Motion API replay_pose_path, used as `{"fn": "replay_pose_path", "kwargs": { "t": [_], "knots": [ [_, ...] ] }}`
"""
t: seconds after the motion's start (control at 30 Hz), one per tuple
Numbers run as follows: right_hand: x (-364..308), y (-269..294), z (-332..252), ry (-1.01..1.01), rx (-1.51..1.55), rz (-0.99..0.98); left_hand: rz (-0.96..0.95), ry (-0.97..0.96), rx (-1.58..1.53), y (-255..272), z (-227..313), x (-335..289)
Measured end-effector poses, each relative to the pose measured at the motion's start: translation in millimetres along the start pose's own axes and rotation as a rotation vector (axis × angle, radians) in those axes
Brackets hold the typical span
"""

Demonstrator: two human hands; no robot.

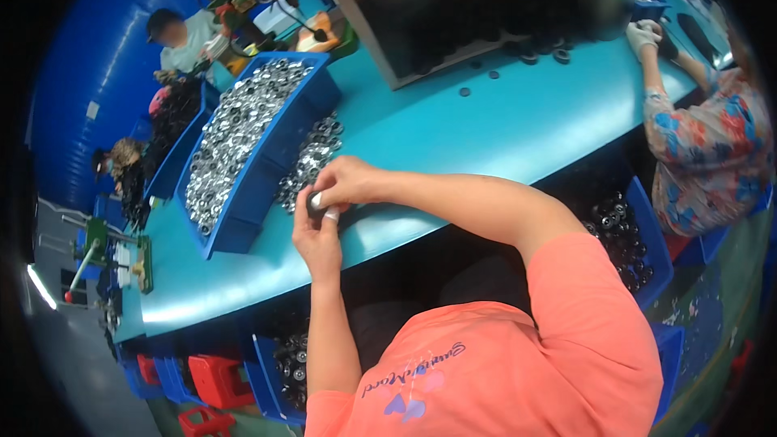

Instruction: Assembling small components at a factory workbench by hand.

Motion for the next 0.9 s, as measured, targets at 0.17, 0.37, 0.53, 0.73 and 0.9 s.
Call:
{"fn": "replay_pose_path", "kwargs": {
  "t": [0.17, 0.37, 0.53, 0.73, 0.9],
  "knots": [
    [3.8, 14.8, 12.5, -0.063, 0.158, -0.126, -0.006, -0.008, 0.066, 4.3, 1.3, 0.0],
    [5.8, 17.3, 7.8, -0.117, 0.348, -0.183, -0.026, 0.132, -0.191, 12.7, 4.2, 1.1],
    [8.2, 14.7, 11.1, -0.111, 0.372, -0.196, -0.003, 0.096, -0.202, 11.8, -0.8, 0.9],
    [8.6, 15.3, 11.7, -0.091, 0.365, -0.200, 0.010, 0.081, -0.182, 9.2, -0.2, 0.2],
    [7.1, 16.4, 9.5, -0.065, 0.300, -0.188, 0.015, 0.077, -0.159, 8.1, 5.1, -1.0]
  ]
}}
Point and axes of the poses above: each hand's wrist, its own x-axis towards the middle knuckle, its own y-axis out of the back of the hand, z = x × y, the point moved 1 cm from there along x, towards the middle knuckle, and after that the axes turned 6 degrees about x, right-handed, at the moved point
